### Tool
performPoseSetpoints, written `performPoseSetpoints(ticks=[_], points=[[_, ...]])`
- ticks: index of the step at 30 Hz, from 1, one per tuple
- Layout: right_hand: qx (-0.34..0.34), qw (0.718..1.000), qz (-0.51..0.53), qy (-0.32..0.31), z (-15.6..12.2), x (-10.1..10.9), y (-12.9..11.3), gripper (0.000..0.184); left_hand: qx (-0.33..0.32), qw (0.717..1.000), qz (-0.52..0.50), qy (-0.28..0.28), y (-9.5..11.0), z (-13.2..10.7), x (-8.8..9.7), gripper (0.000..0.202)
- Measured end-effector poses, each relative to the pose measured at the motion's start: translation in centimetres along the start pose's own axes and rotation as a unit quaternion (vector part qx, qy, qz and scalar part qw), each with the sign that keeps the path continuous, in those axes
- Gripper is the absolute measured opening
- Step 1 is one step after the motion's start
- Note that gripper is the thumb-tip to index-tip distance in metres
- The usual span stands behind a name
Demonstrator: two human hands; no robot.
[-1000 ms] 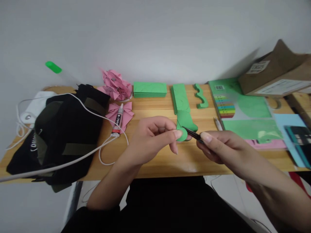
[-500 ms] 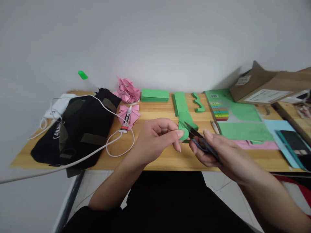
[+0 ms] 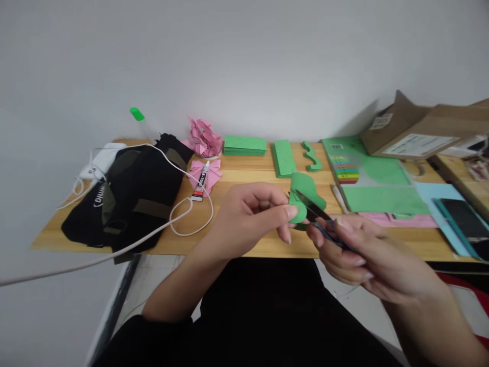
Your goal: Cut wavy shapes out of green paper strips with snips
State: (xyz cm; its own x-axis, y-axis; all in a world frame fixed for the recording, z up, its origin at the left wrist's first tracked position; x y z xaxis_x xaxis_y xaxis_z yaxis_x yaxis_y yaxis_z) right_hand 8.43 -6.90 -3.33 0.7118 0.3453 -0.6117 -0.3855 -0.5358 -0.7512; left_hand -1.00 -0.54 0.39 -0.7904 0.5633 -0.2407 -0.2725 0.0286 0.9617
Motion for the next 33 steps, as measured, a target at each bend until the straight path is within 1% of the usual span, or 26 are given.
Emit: performPoseSetpoints(ticks=[7, 17, 22, 27, 33], points=[[-0.006, 1.0, -0.008, 0.02, -0.3, 0.8, 0.0, 0.029, 0.012, 1.0, -0.009, -0.008, -0.3, 0.4, -0.3, 0.024], [-0.015, 0.999, -0.019, 0.036, 0.2, 1.9, -0.2, 0.031, 0.033, 0.999, -0.008, -0.014, -1.0, 1.5, -0.1, 0.027], [-0.03, 0.996, -0.041, 0.068, 0.7, 3.2, -0.3, 0.035, 0.061, 0.998, -0.004, -0.013, -1.9, 2.5, 0.5, 0.028], [-0.037, 0.997, -0.03, 0.063, 1.5, 4.3, -0.6, 0.035, 0.09, 0.996, 0.006, -0.012, -2.7, 3.7, 1.1, 0.031], [-0.059, 0.996, -0.015, 0.066, 2.4, 5.3, -1.2, 0.037, 0.108, 0.994, -0.003, -0.024, -3.4, 5.1, 1.5, 0.03]])
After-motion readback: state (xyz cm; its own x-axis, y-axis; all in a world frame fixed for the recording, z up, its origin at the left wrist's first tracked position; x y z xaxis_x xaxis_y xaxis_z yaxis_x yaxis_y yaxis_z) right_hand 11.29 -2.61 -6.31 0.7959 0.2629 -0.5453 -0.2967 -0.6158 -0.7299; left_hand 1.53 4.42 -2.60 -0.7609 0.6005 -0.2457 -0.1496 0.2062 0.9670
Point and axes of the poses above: each hand's wrist, its own z-axis towards the middle knuckle, its own x-axis out of the back of the hand, y = z × x, the point moved 10 cm from there along z, towards the middle knuckle, and after that the axes turned 4 degrees about -y, right-handed, at the moved point
